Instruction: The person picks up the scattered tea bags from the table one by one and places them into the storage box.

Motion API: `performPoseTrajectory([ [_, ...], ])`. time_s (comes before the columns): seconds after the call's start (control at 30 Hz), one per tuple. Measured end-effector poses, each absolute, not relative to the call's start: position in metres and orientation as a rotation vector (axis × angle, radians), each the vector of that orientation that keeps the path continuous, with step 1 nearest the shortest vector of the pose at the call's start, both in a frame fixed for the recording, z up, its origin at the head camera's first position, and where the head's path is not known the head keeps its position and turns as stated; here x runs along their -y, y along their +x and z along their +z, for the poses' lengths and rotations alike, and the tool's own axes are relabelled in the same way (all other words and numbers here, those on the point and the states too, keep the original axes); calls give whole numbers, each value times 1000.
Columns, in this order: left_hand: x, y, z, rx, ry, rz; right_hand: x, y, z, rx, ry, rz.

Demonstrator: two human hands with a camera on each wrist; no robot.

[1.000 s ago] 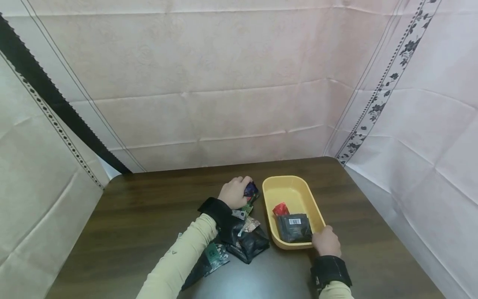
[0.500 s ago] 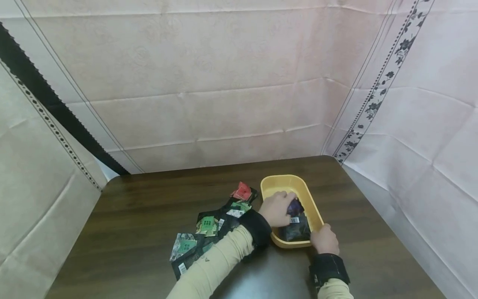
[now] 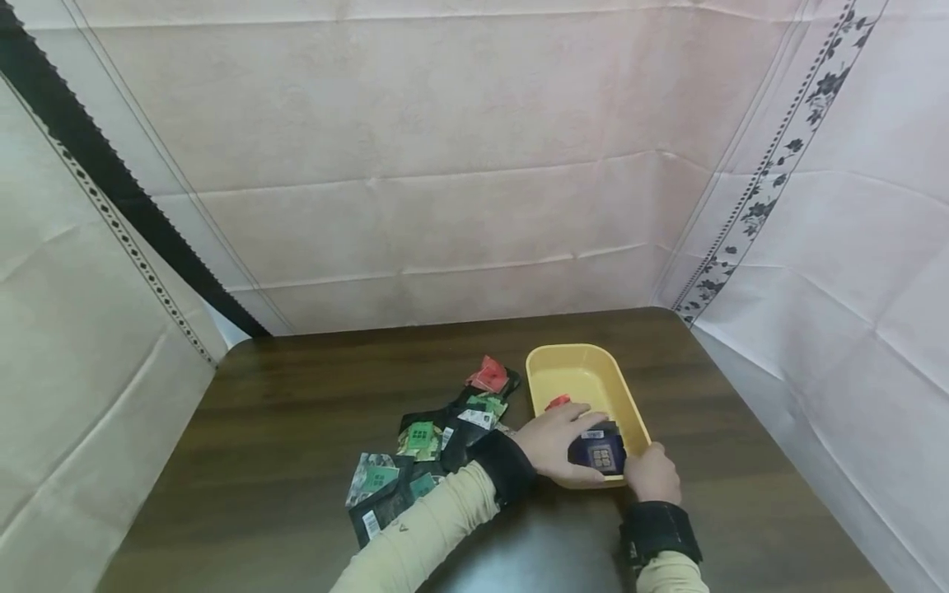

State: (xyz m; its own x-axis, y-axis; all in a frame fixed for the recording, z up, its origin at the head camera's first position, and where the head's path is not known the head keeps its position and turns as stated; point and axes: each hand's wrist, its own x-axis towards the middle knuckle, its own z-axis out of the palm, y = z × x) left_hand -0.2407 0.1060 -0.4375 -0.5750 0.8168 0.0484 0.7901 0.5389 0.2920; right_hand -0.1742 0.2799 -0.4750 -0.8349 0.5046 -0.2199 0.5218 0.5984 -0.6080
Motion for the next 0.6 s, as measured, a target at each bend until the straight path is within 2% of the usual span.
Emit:
performPoseTrajectory([
  [0.13, -81, -244, -436, -2739, 1388, 476, -280, -175, -475, -2775, 925, -1062],
  [0.3, -29, -264, -441, -2883, 1280, 382, -279, -177, -475, -2739, 948, -1064],
  [0.6, 68, -283, -458, -2827, 680, 172, -281, -181, -474, -2699, 935, -1044],
])
